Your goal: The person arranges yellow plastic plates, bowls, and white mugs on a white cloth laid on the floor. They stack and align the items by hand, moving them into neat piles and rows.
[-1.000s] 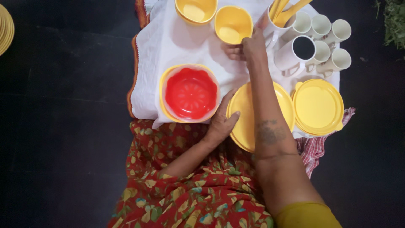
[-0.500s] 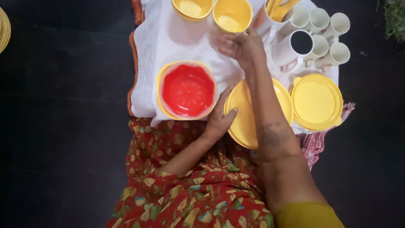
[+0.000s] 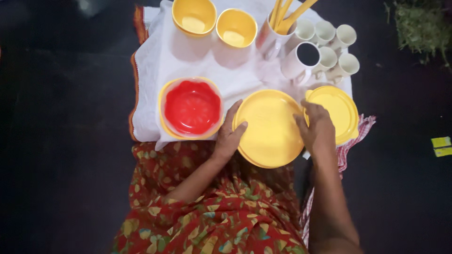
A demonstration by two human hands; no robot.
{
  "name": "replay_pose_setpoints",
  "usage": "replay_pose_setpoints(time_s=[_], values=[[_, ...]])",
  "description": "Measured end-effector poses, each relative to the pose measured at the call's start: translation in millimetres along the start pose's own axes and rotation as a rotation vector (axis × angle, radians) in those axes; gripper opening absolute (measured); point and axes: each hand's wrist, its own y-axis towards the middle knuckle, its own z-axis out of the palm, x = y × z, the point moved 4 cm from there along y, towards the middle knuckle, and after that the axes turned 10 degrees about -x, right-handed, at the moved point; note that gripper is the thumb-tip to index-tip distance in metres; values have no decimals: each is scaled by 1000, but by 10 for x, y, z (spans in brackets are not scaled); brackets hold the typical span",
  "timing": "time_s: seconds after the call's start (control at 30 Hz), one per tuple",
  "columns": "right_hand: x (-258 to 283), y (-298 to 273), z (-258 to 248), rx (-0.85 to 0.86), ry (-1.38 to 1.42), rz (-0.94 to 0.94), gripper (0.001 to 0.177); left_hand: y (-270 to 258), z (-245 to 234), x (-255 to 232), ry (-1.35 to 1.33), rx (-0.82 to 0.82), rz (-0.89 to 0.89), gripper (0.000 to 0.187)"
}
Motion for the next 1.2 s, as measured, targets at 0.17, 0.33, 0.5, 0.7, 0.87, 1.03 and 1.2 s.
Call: replay_pose_setpoints(time_s=[0.17, 0.33, 0.5, 0.7, 0.87, 1.03, 1.2], values=[[-38, -294, -124, 44, -48, 219, 44, -51, 15, -50, -155, 7, -67, 59], [-215, -364, -109, -17, 49, 356, 30, -145, 21, -145, -271, 2, -179, 57], [-429, -521, -38, -3, 226, 450, 23, -267, -2, -166, -255, 7, -166, 55], [-531, -638, -75, -53, 603, 628, 17, -366, -33, -144, -118, 27, -85, 55], [-547, -661, -232, -183, 750, 829, 38, -477, -67, -70, -327, 88, -225, 60], [-597, -487, -278, -250, 1205, 884, 55, -645, -204, -44, -294, 106, -330, 66], [-485, -536, -185, -136, 986, 954, 67, -756, -366, -50, -289, 262, -337, 71]])
